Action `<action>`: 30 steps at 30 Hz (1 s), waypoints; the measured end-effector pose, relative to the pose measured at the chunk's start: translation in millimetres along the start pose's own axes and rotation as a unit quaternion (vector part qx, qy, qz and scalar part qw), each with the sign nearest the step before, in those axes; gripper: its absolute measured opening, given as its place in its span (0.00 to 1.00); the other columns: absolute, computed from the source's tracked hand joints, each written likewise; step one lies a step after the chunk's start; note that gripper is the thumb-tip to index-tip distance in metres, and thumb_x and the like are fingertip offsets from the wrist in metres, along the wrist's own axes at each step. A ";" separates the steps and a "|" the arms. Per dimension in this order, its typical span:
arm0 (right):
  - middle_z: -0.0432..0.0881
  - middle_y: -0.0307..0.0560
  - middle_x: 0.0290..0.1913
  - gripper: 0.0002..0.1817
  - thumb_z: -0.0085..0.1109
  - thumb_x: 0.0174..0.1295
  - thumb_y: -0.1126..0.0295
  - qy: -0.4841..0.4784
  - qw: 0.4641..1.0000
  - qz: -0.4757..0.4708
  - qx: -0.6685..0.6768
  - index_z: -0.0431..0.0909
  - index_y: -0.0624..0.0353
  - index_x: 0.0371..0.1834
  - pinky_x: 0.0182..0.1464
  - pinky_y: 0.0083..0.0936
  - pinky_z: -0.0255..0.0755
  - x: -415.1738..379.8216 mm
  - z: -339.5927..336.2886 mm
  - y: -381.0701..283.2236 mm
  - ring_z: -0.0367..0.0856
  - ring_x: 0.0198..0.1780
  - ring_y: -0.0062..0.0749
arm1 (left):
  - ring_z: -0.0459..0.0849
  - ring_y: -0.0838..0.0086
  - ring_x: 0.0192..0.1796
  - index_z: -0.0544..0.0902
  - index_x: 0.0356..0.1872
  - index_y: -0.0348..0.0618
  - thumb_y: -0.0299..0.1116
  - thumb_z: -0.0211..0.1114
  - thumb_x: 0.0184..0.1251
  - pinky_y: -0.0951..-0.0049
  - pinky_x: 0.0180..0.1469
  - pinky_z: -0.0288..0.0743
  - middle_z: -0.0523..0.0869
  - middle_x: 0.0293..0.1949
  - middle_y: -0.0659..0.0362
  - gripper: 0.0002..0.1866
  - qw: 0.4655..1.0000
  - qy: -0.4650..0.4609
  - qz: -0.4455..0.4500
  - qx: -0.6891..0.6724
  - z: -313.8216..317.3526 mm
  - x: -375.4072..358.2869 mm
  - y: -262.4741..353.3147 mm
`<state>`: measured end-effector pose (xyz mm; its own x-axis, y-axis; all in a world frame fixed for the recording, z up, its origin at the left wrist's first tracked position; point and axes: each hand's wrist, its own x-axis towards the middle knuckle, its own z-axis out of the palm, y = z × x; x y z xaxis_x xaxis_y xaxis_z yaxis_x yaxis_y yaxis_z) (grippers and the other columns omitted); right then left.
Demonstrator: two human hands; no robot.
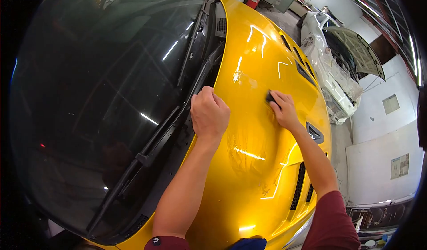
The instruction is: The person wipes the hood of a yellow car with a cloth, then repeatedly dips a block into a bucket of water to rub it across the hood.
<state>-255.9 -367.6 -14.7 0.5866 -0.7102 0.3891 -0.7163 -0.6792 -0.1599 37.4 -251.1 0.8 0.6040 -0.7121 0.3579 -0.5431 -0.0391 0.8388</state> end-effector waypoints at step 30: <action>0.80 0.55 0.66 0.20 0.59 0.71 0.68 0.013 0.999 0.005 0.048 0.80 0.58 0.65 0.64 0.47 0.66 61.2 48.2 -105.3 0.75 0.60 0.56 | 0.86 0.41 0.39 0.81 0.36 0.34 0.24 0.59 0.67 0.47 0.44 0.79 0.87 0.33 0.40 0.04 0.998 0.034 -0.024 -0.055 -0.3 4.6 -4.5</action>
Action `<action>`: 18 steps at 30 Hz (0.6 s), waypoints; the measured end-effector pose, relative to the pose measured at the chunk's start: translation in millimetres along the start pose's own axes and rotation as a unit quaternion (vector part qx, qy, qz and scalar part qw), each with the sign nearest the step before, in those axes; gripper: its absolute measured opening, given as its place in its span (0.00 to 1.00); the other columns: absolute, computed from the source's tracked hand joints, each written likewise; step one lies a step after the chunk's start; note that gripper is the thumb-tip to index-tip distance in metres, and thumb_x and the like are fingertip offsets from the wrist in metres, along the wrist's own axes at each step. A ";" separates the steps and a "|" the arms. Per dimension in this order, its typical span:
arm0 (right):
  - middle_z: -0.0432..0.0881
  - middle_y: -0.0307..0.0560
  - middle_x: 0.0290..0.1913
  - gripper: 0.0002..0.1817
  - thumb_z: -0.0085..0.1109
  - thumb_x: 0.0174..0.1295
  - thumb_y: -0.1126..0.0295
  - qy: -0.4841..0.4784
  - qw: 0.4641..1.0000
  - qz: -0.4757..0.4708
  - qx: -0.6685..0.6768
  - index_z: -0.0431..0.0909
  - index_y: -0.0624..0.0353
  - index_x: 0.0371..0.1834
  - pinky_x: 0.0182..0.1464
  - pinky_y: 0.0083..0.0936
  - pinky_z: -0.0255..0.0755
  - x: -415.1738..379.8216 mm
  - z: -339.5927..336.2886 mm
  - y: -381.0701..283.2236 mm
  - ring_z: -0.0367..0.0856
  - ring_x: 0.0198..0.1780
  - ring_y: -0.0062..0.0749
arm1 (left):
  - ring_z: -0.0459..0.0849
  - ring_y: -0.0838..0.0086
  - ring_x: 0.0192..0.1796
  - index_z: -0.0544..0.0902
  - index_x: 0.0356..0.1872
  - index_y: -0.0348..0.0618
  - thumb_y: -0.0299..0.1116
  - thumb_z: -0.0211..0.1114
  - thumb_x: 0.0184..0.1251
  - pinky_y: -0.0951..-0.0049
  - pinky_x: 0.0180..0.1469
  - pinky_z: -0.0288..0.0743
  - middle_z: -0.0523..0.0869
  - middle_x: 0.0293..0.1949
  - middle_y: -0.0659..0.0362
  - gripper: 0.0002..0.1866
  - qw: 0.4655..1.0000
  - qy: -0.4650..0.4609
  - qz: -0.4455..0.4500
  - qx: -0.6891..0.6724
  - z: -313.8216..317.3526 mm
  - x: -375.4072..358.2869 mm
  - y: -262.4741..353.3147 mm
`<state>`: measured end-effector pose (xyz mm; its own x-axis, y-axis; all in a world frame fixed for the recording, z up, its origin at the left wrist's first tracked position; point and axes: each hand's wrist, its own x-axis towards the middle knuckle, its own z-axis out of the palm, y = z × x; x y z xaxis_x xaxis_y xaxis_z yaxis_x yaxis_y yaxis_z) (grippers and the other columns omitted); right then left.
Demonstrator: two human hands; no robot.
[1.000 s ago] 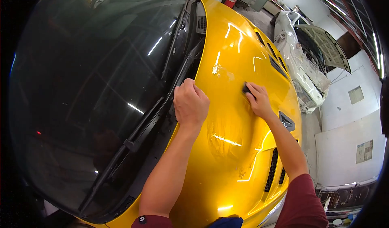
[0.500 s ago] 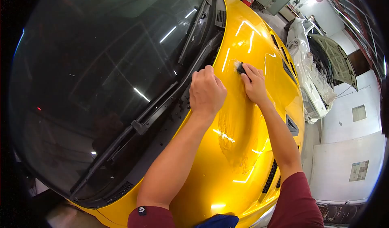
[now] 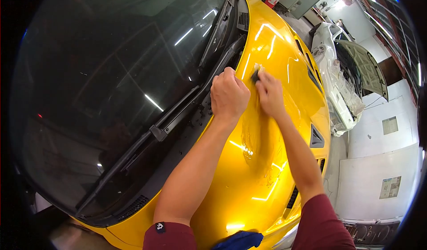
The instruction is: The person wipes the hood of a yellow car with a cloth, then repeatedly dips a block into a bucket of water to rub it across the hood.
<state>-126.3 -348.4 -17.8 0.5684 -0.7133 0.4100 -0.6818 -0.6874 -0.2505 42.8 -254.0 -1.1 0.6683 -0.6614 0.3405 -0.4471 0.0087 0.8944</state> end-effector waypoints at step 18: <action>0.81 0.60 0.65 0.27 0.66 0.60 0.73 -0.113 0.988 -0.105 0.029 0.79 0.62 0.65 0.61 0.48 0.69 -178.7 -73.0 -101.4 0.79 0.59 0.54 | 0.89 0.40 0.43 0.83 0.39 0.34 0.27 0.59 0.68 0.49 0.50 0.81 0.89 0.37 0.38 0.07 0.992 0.001 -0.111 -0.066 -4.9 6.6 1.7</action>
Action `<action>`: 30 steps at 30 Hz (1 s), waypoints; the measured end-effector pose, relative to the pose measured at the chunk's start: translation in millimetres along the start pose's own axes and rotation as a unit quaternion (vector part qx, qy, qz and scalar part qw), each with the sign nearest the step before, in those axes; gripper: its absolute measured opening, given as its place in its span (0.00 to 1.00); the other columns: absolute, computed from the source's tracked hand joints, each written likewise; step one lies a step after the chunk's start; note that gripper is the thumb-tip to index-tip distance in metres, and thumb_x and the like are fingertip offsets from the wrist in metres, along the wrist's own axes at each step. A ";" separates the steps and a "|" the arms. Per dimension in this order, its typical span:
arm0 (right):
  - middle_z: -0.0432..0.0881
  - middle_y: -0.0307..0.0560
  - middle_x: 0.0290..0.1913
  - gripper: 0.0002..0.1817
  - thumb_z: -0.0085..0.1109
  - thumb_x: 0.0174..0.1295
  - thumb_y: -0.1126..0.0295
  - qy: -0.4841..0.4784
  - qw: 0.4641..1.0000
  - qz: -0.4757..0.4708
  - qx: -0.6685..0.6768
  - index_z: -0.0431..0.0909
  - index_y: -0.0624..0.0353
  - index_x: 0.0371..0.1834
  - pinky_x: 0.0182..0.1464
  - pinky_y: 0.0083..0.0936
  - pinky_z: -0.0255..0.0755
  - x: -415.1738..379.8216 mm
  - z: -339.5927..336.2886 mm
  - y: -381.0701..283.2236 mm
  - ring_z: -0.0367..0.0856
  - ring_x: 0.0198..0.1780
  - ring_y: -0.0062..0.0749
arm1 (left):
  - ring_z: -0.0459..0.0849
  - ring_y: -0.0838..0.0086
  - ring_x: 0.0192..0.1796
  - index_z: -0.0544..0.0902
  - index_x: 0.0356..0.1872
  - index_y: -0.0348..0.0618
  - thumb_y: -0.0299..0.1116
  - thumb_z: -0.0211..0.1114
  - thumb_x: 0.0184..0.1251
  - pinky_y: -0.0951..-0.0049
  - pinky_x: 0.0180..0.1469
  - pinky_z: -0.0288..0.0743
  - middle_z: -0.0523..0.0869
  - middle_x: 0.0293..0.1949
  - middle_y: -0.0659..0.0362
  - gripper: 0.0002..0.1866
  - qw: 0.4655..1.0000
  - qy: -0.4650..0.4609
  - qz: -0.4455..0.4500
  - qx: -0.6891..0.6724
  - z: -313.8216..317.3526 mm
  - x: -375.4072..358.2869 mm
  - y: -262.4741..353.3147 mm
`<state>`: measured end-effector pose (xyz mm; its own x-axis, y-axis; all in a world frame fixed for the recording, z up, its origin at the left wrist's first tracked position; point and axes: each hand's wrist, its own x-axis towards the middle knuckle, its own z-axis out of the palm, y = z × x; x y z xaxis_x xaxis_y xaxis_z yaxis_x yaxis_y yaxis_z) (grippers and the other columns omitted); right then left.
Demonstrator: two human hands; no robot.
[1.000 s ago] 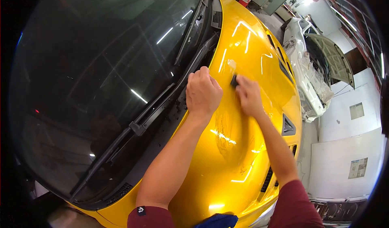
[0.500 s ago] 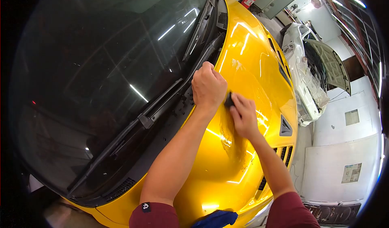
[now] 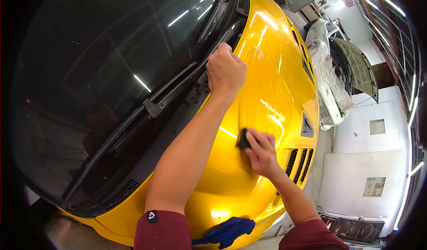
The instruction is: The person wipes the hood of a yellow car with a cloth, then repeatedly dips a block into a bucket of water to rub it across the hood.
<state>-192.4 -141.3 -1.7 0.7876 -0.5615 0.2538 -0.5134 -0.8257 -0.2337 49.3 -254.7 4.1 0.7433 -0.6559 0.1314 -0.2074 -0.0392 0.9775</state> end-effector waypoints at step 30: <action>0.83 0.49 0.65 0.34 0.67 0.57 0.76 -0.005 1.000 0.026 0.004 0.74 0.55 0.71 0.66 0.47 0.67 -49.9 -8.4 13.1 0.79 0.63 0.48 | 0.90 0.44 0.45 0.84 0.42 0.36 0.28 0.58 0.70 0.53 0.52 0.83 0.90 0.40 0.40 0.09 0.998 -0.037 0.001 0.047 -0.2 -6.2 2.0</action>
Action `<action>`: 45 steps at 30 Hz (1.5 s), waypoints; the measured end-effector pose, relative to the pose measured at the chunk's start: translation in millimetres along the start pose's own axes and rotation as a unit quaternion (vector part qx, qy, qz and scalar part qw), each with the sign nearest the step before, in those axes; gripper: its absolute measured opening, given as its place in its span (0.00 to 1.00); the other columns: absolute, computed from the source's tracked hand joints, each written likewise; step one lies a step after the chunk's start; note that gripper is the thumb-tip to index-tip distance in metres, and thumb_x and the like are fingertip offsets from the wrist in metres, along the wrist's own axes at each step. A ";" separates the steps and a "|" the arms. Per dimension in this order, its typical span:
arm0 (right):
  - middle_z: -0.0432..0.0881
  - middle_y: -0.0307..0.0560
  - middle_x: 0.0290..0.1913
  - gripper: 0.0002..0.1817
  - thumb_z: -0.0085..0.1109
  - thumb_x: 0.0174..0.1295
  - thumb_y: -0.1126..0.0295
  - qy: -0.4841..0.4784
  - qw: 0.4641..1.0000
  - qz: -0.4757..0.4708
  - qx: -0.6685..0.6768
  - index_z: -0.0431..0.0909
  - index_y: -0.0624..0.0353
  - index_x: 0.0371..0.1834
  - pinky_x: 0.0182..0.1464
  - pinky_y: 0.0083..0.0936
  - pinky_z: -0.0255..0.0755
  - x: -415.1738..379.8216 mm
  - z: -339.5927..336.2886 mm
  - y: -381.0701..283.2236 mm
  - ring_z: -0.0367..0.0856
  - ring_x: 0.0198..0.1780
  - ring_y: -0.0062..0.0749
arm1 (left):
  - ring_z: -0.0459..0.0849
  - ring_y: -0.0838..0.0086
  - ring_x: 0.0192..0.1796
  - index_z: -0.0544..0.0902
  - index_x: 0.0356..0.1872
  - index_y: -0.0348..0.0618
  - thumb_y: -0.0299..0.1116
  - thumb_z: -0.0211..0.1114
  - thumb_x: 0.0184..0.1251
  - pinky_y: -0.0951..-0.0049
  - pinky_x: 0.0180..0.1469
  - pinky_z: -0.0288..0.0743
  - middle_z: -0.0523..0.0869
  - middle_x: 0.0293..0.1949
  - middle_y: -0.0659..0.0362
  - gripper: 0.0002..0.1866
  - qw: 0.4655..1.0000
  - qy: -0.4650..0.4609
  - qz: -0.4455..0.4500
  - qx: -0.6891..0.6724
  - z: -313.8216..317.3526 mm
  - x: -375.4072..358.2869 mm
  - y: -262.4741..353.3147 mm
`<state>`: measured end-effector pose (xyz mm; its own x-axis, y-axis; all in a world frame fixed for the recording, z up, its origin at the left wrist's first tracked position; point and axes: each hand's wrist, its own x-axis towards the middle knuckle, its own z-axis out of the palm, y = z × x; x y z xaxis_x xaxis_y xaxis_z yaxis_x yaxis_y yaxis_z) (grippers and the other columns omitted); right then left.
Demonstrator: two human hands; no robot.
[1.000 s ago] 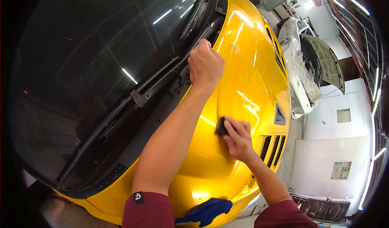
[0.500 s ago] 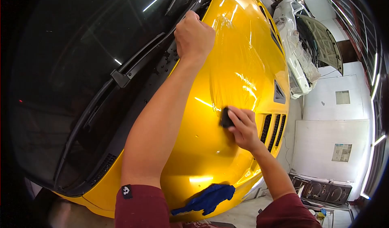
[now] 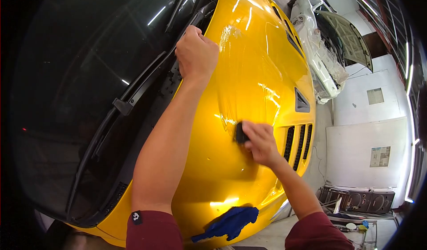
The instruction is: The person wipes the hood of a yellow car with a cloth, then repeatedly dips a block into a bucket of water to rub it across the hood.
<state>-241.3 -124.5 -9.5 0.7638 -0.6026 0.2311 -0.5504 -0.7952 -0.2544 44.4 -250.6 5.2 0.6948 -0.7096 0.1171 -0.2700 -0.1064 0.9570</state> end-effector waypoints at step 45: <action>0.84 0.48 0.64 0.33 0.65 0.58 0.74 0.049 0.998 0.027 -0.015 0.75 0.51 0.70 0.61 0.44 0.69 26.7 9.4 -0.8 0.80 0.59 0.49 | 0.90 0.46 0.42 0.86 0.43 0.37 0.28 0.58 0.70 0.55 0.49 0.83 0.91 0.37 0.41 0.09 0.999 0.034 0.039 0.015 6.3 4.0 -4.6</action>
<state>-217.3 -139.4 -12.0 0.6972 -0.6469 0.3088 -0.6007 -0.7623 -0.2409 44.3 -257.3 -0.3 0.7139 -0.6684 0.2088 -0.3442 -0.0753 0.9359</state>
